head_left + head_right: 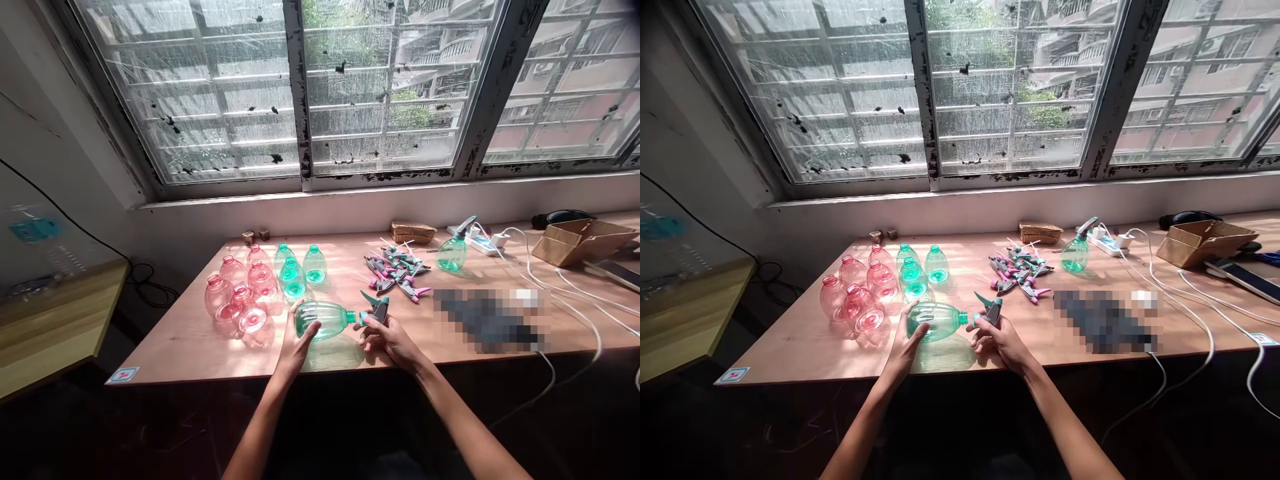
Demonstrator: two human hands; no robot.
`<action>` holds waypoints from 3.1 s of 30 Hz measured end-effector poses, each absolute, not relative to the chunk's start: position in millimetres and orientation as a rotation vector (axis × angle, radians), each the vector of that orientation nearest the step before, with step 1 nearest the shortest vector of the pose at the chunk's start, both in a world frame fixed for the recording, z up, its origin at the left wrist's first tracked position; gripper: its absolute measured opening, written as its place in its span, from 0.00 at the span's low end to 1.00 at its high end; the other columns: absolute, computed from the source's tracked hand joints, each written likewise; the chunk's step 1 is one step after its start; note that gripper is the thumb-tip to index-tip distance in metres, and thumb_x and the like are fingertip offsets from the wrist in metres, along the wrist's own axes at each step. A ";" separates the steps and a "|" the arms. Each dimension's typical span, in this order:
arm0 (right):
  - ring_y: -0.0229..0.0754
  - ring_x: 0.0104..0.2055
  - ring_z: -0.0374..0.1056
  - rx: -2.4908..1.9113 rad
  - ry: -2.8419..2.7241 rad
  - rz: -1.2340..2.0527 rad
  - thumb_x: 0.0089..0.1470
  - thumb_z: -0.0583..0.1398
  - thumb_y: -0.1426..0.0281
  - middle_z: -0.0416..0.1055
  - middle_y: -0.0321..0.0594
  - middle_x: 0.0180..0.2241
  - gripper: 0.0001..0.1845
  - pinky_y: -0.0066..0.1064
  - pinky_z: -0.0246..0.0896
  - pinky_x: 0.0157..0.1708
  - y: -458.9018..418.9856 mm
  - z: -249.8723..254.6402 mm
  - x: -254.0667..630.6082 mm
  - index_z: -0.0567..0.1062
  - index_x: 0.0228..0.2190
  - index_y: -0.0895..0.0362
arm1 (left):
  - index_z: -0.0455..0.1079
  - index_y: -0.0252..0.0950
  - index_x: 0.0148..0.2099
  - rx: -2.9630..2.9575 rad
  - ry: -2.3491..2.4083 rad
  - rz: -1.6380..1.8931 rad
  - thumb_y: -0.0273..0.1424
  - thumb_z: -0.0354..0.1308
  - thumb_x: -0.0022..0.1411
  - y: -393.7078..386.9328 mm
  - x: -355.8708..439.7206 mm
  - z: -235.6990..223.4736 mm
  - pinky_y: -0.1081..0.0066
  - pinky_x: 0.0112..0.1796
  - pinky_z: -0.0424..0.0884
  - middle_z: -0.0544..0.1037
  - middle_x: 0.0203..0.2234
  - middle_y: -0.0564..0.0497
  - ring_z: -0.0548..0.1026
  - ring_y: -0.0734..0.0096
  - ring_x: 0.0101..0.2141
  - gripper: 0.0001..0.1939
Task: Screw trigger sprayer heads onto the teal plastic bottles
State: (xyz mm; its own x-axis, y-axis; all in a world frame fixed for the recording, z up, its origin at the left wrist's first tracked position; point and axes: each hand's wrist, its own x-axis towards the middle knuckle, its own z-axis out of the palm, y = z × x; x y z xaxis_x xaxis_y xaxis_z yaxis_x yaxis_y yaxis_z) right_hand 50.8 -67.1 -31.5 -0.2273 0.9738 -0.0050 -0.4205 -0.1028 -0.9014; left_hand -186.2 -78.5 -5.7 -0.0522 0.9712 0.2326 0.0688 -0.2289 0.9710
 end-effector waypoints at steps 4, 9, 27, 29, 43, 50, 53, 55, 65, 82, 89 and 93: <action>0.41 0.25 0.76 -0.796 -1.084 1.599 0.55 0.68 0.59 0.78 0.40 0.31 0.23 0.27 0.72 0.19 -69.8 -29.4 51.3 0.73 0.48 0.56 | 0.54 0.42 0.67 1.447 1.165 1.304 0.50 0.60 0.62 -78.5 -187.9 -8.9 0.55 0.61 0.59 0.66 0.60 0.42 0.65 0.51 0.61 0.38; 0.40 0.27 0.75 -0.748 -1.095 1.565 0.56 0.68 0.59 0.78 0.41 0.35 0.22 0.28 0.73 0.21 -71.0 -35.4 54.4 0.73 0.47 0.56 | 0.51 0.42 0.68 1.509 1.164 1.303 0.50 0.61 0.61 -78.0 -187.0 -13.0 0.56 0.62 0.59 0.63 0.63 0.40 0.64 0.50 0.62 0.40; 0.37 0.20 0.71 -0.797 -1.076 1.436 0.50 0.72 0.60 0.76 0.33 0.25 0.21 0.27 0.64 0.21 -73.7 -38.3 55.5 0.69 0.38 0.54 | 0.45 0.47 0.73 1.703 1.043 1.209 0.36 0.72 0.52 -73.3 -184.8 -23.1 0.54 0.67 0.52 0.52 0.71 0.45 0.52 0.50 0.69 0.54; 0.38 0.20 0.71 -0.803 -1.085 1.438 0.49 0.72 0.60 0.76 0.33 0.25 0.21 0.28 0.65 0.23 -73.6 -37.9 55.4 0.69 0.38 0.53 | 0.41 0.47 0.74 1.675 1.025 1.195 0.35 0.73 0.51 -73.3 -184.8 -22.6 0.54 0.66 0.53 0.51 0.71 0.44 0.53 0.50 0.69 0.57; 0.41 0.22 0.73 -0.801 -1.104 1.414 0.50 0.71 0.57 0.78 0.37 0.25 0.20 0.33 0.66 0.25 -72.3 -38.8 55.1 0.71 0.34 0.55 | 0.49 0.46 0.72 1.625 1.007 1.208 0.36 0.73 0.51 -77.6 -186.4 -12.2 0.51 0.66 0.53 0.55 0.70 0.44 0.55 0.47 0.68 0.52; 0.41 0.21 0.73 -0.791 -1.086 1.423 0.49 0.72 0.58 0.78 0.36 0.25 0.19 0.34 0.66 0.25 -73.6 -35.4 54.4 0.72 0.35 0.54 | 0.46 0.45 0.73 1.529 1.018 1.157 0.41 0.69 0.56 -82.2 -184.6 -3.3 0.49 0.65 0.56 0.62 0.66 0.42 0.60 0.47 0.66 0.50; 0.41 0.22 0.73 -0.794 -1.091 1.435 0.48 0.72 0.57 0.78 0.36 0.25 0.20 0.33 0.66 0.25 -74.8 -33.7 54.5 0.72 0.35 0.54 | 0.51 0.42 0.72 1.529 1.007 1.176 0.44 0.67 0.58 -81.3 -184.7 -1.5 0.47 0.63 0.59 0.70 0.61 0.41 0.66 0.46 0.62 0.46; 0.41 0.22 0.73 -0.789 -1.092 1.428 0.48 0.72 0.57 0.78 0.36 0.25 0.21 0.32 0.66 0.25 -74.9 -33.2 54.7 0.71 0.35 0.54 | 0.50 0.43 0.72 1.549 0.987 1.166 0.42 0.70 0.55 -80.4 -184.9 -2.9 0.46 0.63 0.59 0.70 0.61 0.40 0.66 0.45 0.62 0.49; 0.41 0.22 0.73 -0.795 -1.114 1.438 0.46 0.73 0.56 0.78 0.37 0.24 0.22 0.32 0.67 0.25 -75.9 -31.5 53.0 0.73 0.34 0.56 | 0.46 0.44 0.73 1.554 1.044 1.153 0.41 0.68 0.57 -83.1 -186.8 -1.0 0.50 0.65 0.57 0.64 0.65 0.42 0.62 0.48 0.65 0.49; 0.39 0.22 0.71 -0.770 -1.087 1.414 0.48 0.72 0.56 0.75 0.34 0.23 0.21 0.31 0.64 0.24 -75.1 -31.7 53.0 0.73 0.36 0.54 | 0.57 0.44 0.70 1.532 1.123 1.154 0.49 0.63 0.60 -80.2 -189.7 -5.2 0.46 0.67 0.47 0.69 0.63 0.44 0.55 0.46 0.68 0.40; 0.39 0.21 0.70 -0.791 -1.029 1.392 0.46 0.73 0.54 0.76 0.34 0.24 0.24 0.31 0.63 0.23 -72.1 -35.1 53.7 0.73 0.37 0.54 | 0.43 0.46 0.74 1.520 0.904 1.126 0.40 0.71 0.54 -84.7 -184.3 0.4 0.50 0.66 0.54 0.57 0.70 0.44 0.57 0.48 0.68 0.55; 0.39 0.21 0.70 -0.801 -1.052 1.400 0.44 0.73 0.54 0.76 0.35 0.23 0.24 0.30 0.63 0.23 -74.8 -30.1 52.6 0.73 0.35 0.54 | 0.45 0.45 0.74 1.555 0.983 1.129 0.44 0.68 0.56 -82.5 -187.5 -3.2 0.48 0.67 0.48 0.59 0.69 0.43 0.52 0.47 0.69 0.51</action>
State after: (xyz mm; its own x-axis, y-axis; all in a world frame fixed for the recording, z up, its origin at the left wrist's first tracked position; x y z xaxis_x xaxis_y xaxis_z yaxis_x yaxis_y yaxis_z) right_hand 52.6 -74.8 -30.1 -0.1145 0.9879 0.1045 -0.3759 0.0543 -0.9251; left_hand -187.5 -82.5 -3.2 0.2522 0.9453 0.2068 0.0745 -0.2320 0.9699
